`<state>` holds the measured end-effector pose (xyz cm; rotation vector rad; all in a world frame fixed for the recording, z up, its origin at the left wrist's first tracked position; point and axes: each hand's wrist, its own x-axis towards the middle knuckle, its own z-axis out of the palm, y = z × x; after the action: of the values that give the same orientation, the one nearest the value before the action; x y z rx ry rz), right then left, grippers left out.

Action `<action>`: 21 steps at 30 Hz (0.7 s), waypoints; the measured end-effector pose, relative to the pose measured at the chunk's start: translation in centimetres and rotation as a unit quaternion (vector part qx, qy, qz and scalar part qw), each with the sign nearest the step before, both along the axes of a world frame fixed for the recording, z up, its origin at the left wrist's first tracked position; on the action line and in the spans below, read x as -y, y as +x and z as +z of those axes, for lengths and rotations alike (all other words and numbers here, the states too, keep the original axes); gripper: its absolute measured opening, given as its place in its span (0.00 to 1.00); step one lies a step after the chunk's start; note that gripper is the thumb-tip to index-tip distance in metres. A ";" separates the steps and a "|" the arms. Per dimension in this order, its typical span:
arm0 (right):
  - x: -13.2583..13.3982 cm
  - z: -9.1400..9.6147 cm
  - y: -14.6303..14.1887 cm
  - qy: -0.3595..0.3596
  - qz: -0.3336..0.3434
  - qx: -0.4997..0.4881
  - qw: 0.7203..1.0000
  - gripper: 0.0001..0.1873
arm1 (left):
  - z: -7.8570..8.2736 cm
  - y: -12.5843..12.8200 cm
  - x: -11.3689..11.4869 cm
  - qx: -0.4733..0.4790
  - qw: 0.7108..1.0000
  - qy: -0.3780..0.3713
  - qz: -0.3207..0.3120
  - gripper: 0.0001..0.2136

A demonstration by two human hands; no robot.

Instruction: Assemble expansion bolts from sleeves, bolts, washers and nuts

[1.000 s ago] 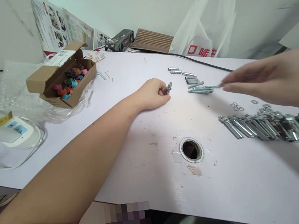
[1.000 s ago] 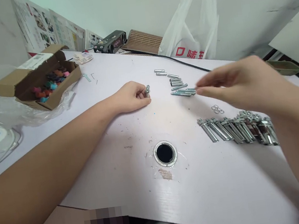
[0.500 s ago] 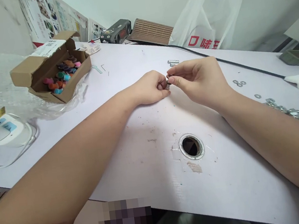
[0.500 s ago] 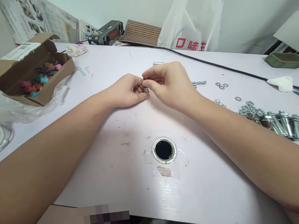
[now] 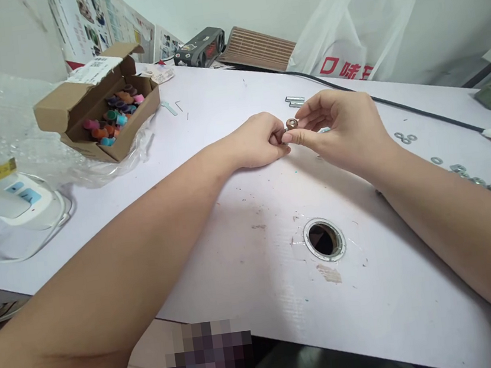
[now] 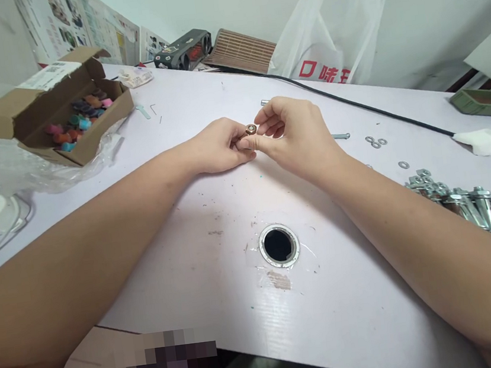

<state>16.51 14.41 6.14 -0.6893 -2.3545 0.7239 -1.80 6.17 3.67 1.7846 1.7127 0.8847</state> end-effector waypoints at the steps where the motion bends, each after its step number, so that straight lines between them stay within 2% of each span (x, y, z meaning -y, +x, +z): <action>1: 0.0 0.1 0.0 0.003 0.001 0.003 1.000 0.19 | 0.0 0.0 0.0 0.001 1.000 0.000 -0.002 0.11; 6: -0.3 0.5 0.1 -0.001 0.064 0.028 0.998 0.11 | 0.3 0.0 0.1 -0.005 1.000 -0.009 0.006 0.07; 8: -0.3 0.9 0.1 -0.005 0.068 0.049 0.996 0.10 | 0.5 0.1 0.2 -0.010 1.000 -0.020 0.015 0.06; 10: -0.4 1.2 0.0 0.001 0.046 0.067 0.997 0.11 | 0.7 0.2 0.3 -0.012 1.000 -0.023 0.017 0.07; 14: -0.7 1.7 0.0 -0.002 0.026 0.088 0.996 0.21 | 0.7 0.2 0.3 -0.016 1.000 -0.020 0.013 0.11; 18: -1.3 2.4 0.4 0.009 0.050 0.076 0.996 0.19 | 0.4 -0.1 0.2 -0.001 1.000 -0.020 -0.008 0.06; 21: -1.7 2.7 0.6 0.005 0.083 0.074 0.994 0.17 | 0.3 -0.3 0.2 0.001 1.000 -0.022 -0.002 0.07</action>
<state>17.16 16.08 8.87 -0.5635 -2.5726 0.7545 -2.12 5.97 3.97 1.7582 1.7129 0.8409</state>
